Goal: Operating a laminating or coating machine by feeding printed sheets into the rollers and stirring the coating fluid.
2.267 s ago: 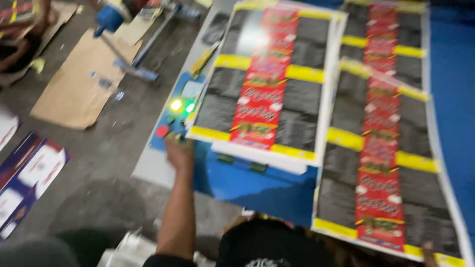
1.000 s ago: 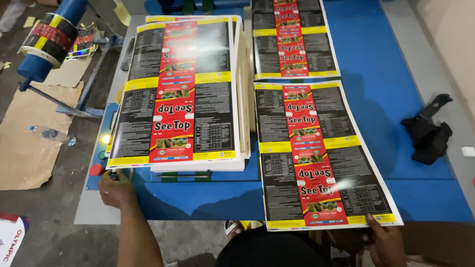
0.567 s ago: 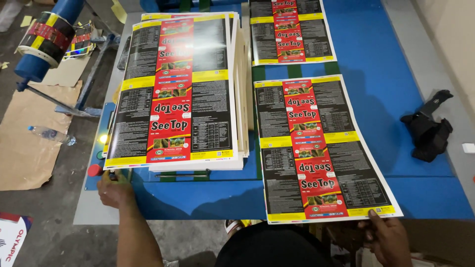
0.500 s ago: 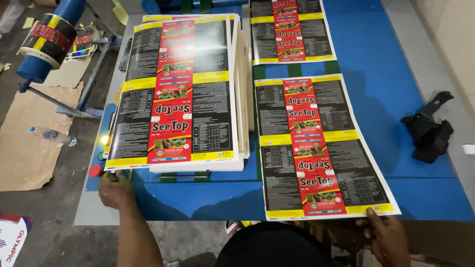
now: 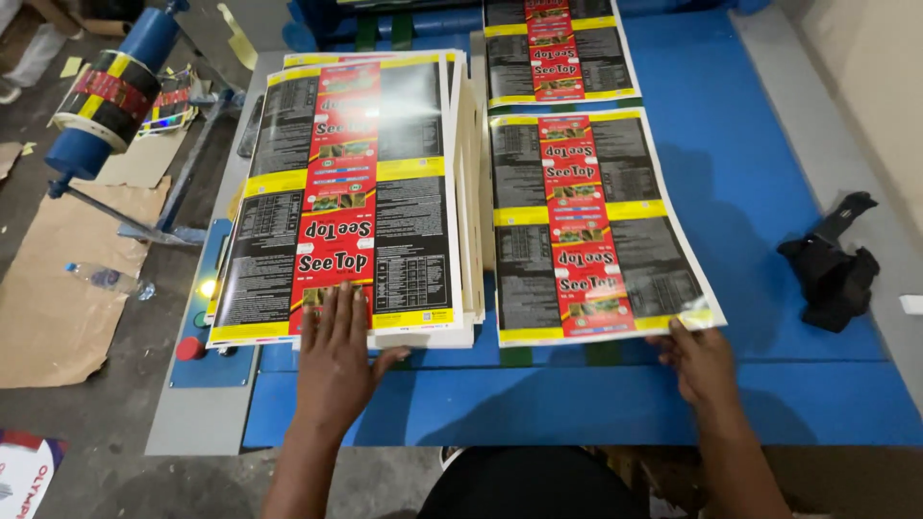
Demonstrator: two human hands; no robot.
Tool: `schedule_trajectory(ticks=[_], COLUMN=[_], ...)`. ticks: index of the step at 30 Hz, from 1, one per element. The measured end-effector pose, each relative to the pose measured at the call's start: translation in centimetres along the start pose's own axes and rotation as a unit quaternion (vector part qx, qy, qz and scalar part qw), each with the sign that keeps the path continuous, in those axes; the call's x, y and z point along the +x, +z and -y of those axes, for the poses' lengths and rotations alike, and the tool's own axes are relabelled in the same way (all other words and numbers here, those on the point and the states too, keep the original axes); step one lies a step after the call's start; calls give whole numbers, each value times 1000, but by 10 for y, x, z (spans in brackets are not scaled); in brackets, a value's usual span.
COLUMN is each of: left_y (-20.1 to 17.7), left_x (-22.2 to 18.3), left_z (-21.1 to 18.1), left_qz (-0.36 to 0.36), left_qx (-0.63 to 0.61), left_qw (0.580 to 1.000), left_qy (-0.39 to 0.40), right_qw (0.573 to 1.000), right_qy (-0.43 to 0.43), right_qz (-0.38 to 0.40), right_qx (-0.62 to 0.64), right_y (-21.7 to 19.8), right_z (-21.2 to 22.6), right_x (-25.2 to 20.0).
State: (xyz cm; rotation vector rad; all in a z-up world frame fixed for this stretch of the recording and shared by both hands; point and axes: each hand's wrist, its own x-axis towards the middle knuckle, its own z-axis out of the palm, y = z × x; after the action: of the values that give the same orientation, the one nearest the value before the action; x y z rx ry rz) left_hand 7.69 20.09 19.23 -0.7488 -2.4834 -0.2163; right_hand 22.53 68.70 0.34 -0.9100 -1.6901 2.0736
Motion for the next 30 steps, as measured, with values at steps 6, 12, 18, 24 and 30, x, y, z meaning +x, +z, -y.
schedule_trajectory(ticks=[6, 12, 18, 24, 30], left_y=[4, -21, -36, -50, -61], left_x=[8, 24, 52, 67, 70], left_z=[22, 41, 40, 52, 18], left_qz=[122, 133, 151, 269, 112], left_qx=[81, -82, -95, -217, -141], left_qw=[989, 984, 984, 937, 966], left_qy=[34, 90, 13, 48, -184], right_qw=[999, 995, 994, 986, 975], right_qy=[16, 99, 105, 138, -5], right_qz=[1, -17, 16, 82, 202], right_qx=[37, 27, -37, -43, -95], right_y=[31, 23, 45, 95, 159], right_z=[20, 14, 14, 47, 81], right_x=[67, 79, 22, -24, -72])
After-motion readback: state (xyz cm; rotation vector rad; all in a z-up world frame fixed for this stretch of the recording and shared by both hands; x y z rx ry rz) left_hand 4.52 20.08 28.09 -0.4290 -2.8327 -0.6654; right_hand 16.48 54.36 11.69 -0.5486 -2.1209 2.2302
